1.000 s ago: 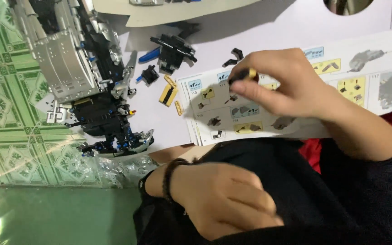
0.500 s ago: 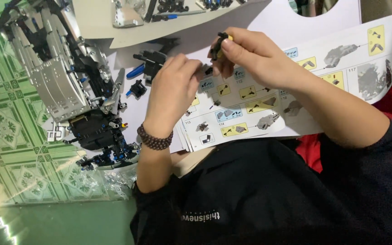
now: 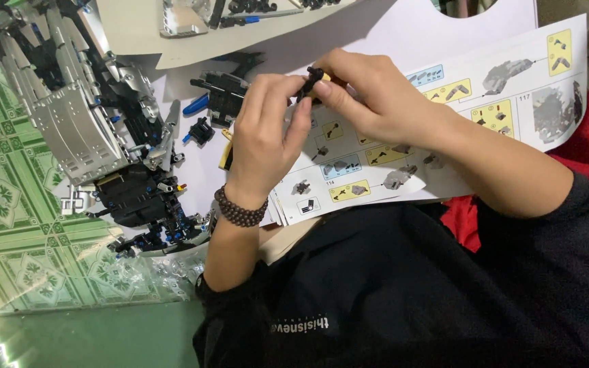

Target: The person assembles a small Lego component by connecting yellow and black pieces while referencing an instruction manual. They flip the manual pages to follow the next steps and continue attaching small black connectors to the yellow base.

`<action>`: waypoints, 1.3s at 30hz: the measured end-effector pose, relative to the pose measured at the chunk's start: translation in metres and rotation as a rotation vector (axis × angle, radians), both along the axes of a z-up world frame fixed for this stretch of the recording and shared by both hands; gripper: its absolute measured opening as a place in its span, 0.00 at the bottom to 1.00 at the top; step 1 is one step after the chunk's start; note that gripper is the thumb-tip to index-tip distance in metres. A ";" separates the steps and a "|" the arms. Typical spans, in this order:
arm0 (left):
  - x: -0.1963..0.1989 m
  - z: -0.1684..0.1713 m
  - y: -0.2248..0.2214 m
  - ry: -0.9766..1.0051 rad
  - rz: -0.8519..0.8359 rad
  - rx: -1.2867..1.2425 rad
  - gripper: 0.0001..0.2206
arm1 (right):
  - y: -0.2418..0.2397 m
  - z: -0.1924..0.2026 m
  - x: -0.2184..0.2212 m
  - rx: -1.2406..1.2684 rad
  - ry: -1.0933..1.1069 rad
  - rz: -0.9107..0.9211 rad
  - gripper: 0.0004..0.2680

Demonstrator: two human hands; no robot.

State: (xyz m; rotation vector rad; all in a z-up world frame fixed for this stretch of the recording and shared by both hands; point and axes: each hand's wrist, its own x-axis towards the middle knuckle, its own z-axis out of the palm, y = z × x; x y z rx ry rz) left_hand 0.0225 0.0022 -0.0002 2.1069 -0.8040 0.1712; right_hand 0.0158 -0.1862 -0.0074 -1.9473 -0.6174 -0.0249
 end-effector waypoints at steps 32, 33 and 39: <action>0.000 -0.015 0.009 -0.192 -0.140 -0.137 0.09 | -0.029 -0.042 -0.004 0.491 0.147 -0.236 0.06; -0.003 -0.009 0.008 -0.131 -0.161 -0.177 0.11 | -0.017 -0.036 -0.010 0.375 0.092 -0.152 0.06; 0.005 -0.022 0.013 -0.282 0.012 0.280 0.05 | -0.018 0.003 -0.006 0.289 0.141 0.024 0.09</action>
